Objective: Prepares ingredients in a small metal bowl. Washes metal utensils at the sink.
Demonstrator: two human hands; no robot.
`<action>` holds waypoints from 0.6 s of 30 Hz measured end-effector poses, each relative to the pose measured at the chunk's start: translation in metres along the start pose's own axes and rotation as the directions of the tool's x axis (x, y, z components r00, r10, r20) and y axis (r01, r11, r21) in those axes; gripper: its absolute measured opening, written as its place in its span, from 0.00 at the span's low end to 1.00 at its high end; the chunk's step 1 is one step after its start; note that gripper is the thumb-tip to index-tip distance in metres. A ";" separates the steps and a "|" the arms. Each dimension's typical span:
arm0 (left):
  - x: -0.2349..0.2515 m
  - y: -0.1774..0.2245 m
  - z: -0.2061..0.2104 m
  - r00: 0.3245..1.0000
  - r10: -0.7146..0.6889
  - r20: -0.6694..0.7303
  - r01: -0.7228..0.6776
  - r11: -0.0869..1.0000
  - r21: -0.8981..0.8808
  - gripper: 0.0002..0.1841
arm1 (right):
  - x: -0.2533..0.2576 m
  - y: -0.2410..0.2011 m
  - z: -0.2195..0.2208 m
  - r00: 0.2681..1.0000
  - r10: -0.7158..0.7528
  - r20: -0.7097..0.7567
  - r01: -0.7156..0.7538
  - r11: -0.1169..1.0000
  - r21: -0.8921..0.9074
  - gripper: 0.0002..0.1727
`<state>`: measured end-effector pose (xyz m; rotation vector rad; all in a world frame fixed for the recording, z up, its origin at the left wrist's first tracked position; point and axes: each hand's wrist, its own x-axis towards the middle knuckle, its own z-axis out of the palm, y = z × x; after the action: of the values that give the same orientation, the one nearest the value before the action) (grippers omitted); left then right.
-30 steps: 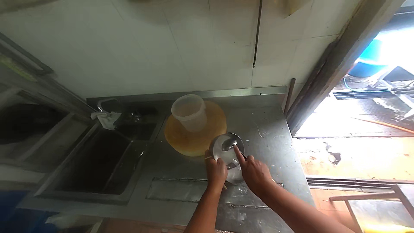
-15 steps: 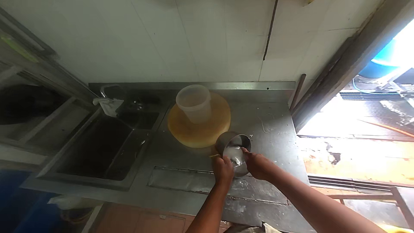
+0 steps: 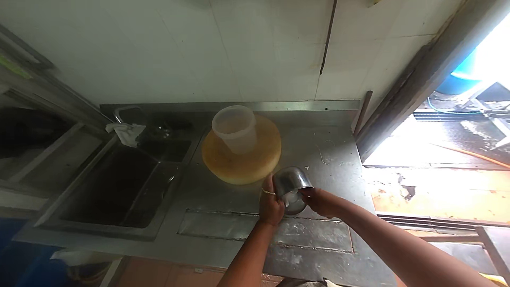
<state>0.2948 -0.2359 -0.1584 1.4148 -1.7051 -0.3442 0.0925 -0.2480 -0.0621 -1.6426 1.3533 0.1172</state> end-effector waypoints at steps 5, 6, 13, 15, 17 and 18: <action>0.017 -0.003 -0.011 0.999 0.036 -0.011 -0.036 0.997 0.072 0.39 | -0.032 -0.007 0.031 0.993 -0.024 -0.114 -0.015 0.945 -0.326 0.35; 0.022 -0.001 -0.015 1.000 -0.007 -0.022 0.009 0.997 0.076 0.39 | -0.036 -0.003 0.039 0.989 -0.030 -0.148 -0.024 0.937 -0.348 0.36; 0.041 0.010 -0.040 0.871 -0.489 -0.039 0.478 0.864 -0.160 0.31 | -0.038 0.015 0.069 0.891 -0.195 -0.409 0.068 0.950 -0.304 0.34; 0.041 0.014 -0.044 0.801 -0.599 -0.003 0.564 0.756 -0.332 0.28 | -0.042 -0.011 0.055 0.898 -0.155 -0.413 0.062 0.972 -0.229 0.33; 0.041 0.018 -0.041 0.722 -0.691 0.029 0.629 0.638 -0.444 0.24 | -0.041 -0.044 0.035 0.924 -0.060 -0.377 0.015 0.993 -0.121 0.34; 0.041 0.021 -0.041 0.696 -0.715 0.067 0.649 0.586 -0.484 0.26 | -0.037 -0.060 0.026 0.936 -0.009 -0.351 -0.011 0.998 -0.056 0.34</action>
<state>0.3127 -0.2535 -0.1026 1.6113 -0.7841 -1.0031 0.1392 -0.2088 -0.0179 -1.7695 1.6310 -0.1471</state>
